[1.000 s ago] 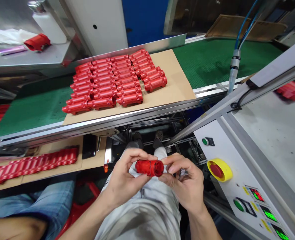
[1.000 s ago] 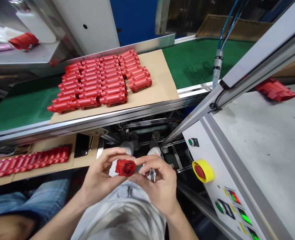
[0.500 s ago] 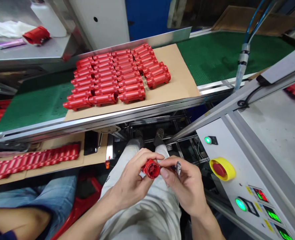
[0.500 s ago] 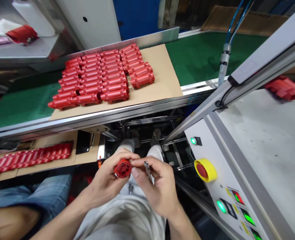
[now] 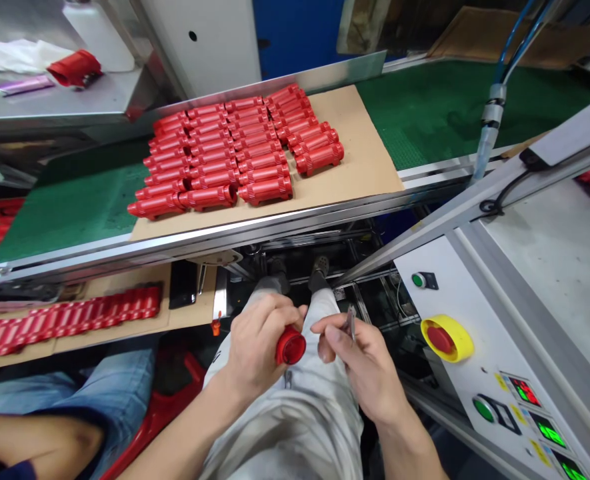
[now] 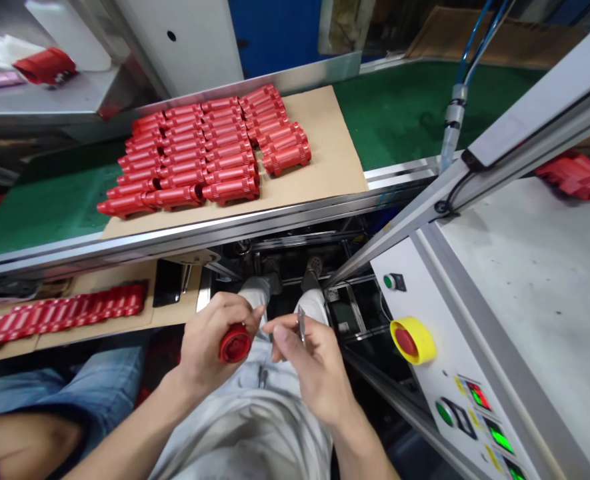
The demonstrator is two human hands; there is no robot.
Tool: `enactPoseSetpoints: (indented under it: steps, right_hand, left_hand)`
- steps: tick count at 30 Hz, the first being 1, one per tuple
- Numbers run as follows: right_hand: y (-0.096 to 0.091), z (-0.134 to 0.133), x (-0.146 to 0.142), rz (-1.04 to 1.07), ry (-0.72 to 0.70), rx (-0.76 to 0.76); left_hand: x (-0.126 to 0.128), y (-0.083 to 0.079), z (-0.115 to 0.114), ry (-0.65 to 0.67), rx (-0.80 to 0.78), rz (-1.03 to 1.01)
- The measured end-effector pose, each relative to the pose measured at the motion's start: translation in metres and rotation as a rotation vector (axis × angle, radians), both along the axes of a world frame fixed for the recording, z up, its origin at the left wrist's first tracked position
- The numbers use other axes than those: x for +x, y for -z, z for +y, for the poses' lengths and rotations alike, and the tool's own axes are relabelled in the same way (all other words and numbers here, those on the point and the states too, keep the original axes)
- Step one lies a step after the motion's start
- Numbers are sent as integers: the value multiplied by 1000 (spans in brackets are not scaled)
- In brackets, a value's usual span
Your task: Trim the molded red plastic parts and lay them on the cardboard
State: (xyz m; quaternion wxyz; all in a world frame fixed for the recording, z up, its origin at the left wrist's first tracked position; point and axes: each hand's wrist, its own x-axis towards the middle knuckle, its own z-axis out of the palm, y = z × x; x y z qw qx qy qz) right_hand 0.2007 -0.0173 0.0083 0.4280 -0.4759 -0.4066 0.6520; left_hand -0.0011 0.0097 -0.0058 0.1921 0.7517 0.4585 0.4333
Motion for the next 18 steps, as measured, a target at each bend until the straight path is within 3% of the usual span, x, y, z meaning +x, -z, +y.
enactPoseSetpoints:
  steps: [5, 18]
  right_hand:
    - [3, -4, -10, 172, -10, -37]
    - [-17, 6, -20, 1, 43, 33]
  left_hand:
    - [3, -3, 0, 32, 54, 80]
    - [6, -8, 0, -3, 196, 147]
